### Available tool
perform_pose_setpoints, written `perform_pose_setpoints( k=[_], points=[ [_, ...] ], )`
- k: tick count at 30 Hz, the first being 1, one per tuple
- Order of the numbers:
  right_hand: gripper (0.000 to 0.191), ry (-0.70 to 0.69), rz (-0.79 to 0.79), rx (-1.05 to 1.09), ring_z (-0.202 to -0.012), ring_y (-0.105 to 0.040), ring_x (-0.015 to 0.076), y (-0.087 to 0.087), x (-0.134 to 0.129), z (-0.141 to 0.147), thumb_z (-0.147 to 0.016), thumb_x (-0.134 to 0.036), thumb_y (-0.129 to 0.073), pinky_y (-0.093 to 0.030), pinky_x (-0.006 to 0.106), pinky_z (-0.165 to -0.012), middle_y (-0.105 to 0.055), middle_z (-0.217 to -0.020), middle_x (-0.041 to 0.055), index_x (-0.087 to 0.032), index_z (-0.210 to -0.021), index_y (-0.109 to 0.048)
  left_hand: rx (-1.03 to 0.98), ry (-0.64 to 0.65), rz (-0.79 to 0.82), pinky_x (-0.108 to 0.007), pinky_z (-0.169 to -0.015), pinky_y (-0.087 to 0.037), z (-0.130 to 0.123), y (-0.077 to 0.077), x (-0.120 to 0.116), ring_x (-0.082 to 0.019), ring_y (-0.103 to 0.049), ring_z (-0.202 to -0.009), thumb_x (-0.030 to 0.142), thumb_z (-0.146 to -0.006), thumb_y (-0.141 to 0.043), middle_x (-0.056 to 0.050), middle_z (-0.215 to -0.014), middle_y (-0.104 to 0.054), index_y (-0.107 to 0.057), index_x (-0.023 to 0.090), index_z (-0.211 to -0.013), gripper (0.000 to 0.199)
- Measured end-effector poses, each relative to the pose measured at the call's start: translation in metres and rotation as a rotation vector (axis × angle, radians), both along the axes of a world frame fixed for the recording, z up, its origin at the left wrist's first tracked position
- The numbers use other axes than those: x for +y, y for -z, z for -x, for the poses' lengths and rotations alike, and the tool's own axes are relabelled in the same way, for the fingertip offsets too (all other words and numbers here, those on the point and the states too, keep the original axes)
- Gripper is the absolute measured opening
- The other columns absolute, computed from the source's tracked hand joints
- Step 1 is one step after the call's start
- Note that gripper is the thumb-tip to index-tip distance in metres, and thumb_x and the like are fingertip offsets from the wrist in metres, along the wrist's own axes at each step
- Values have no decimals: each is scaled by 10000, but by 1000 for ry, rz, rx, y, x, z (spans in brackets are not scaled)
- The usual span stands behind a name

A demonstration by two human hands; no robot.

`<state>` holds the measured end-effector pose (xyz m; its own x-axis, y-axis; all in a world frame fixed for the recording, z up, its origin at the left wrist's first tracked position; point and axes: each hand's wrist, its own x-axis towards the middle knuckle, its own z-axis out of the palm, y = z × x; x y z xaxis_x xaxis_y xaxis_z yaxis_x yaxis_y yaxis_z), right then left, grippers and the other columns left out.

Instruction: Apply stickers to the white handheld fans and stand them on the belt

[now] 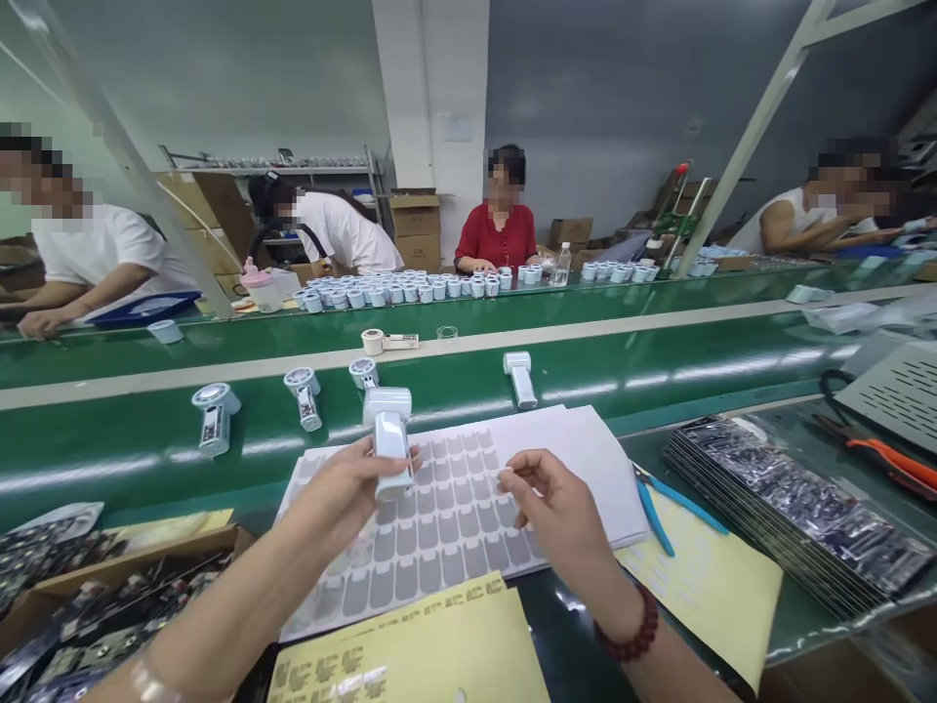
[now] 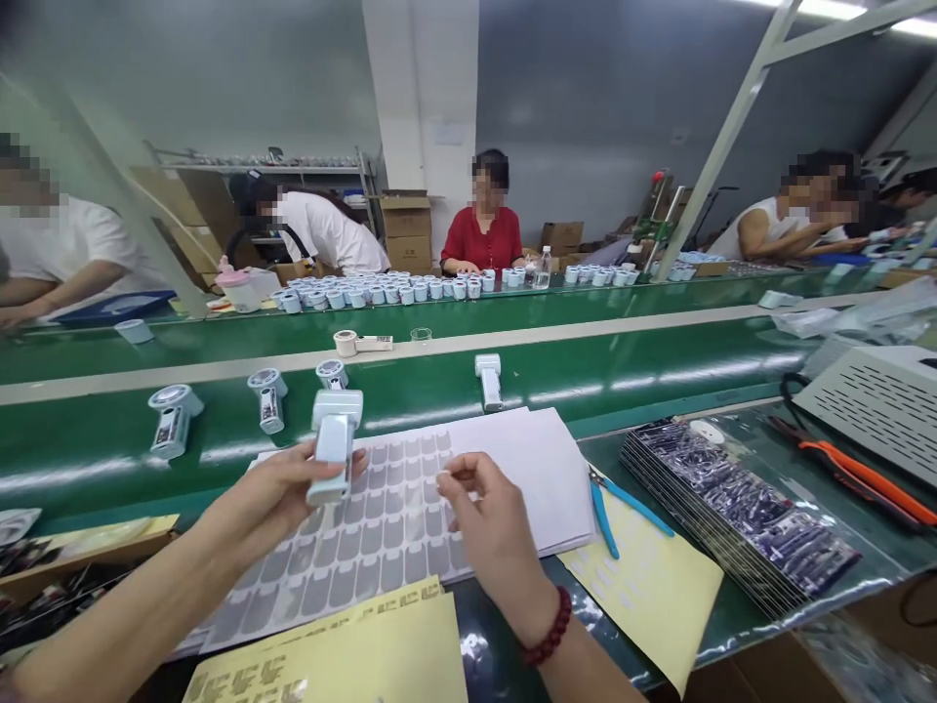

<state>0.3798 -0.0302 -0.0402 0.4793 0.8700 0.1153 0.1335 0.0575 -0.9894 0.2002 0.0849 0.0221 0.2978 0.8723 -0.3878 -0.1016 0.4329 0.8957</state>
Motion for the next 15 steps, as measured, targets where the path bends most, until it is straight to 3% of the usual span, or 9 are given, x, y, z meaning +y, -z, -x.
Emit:
perform_pose_setpoints(
  k=[2, 4, 6, 9, 12, 15],
  points=[
    [276, 31, 28, -29, -788, -639, 210, 8, 7, -21, -826, -452, -656, -540, 266, -516, -662, -807, 41, -188, -903, -627, 59, 18, -14, -251, -625, -566, -19, 8, 32, -156, -686, -741, -22, -780, -648, -80, -872, -703, -653, 92, -945, 201],
    [284, 43, 64, -57, -739, -640, 207, 15, 13, -34, -804, -408, -652, -533, 278, -512, -676, -775, 37, -172, -963, -643, 94, 18, -40, -279, -628, -564, -40, 21, 62, -138, -654, -741, 141, -867, -647, -43, -923, -680, -644, 121, -994, 128],
    [246, 37, 105, -94, -633, -626, 189, 21, 18, -42, -791, -377, -630, -510, 283, -497, -679, -709, 25, -166, -913, -664, 130, 0, -77, -330, -683, -574, -61, 35, 87, -158, -653, -818, 283, -901, -632, -54, -1034, -668, -632, 149, -1086, 228],
    [226, 24, 162, -178, -535, -598, 178, 29, 23, -49, -780, -385, -592, -477, 295, -494, -668, -633, 20, -182, -713, -664, 202, -42, -140, -395, -766, -573, -88, 54, 113, -199, -653, -924, 341, -904, -622, -85, -1145, -648, -608, 164, -1178, 326],
    [225, 22, 178, -284, -794, -685, 239, 33, 24, -53, -805, -380, -555, -528, 328, -652, -740, -843, 60, -207, -723, -675, 320, -108, -255, -449, -842, -555, -99, 64, 126, -232, -636, -1021, 339, -899, -627, -98, -1225, -623, -596, 176, -1217, 358],
    [228, 3, 191, -397, -1084, -647, 254, 33, 21, -54, -867, -332, -503, -525, 356, -841, -711, -1173, 67, -228, -803, -695, 477, -196, -403, -530, -961, -490, -92, 63, 134, -286, -556, -1193, 315, -886, -642, -112, -1387, -532, -570, 201, -1280, 417]
  ],
)
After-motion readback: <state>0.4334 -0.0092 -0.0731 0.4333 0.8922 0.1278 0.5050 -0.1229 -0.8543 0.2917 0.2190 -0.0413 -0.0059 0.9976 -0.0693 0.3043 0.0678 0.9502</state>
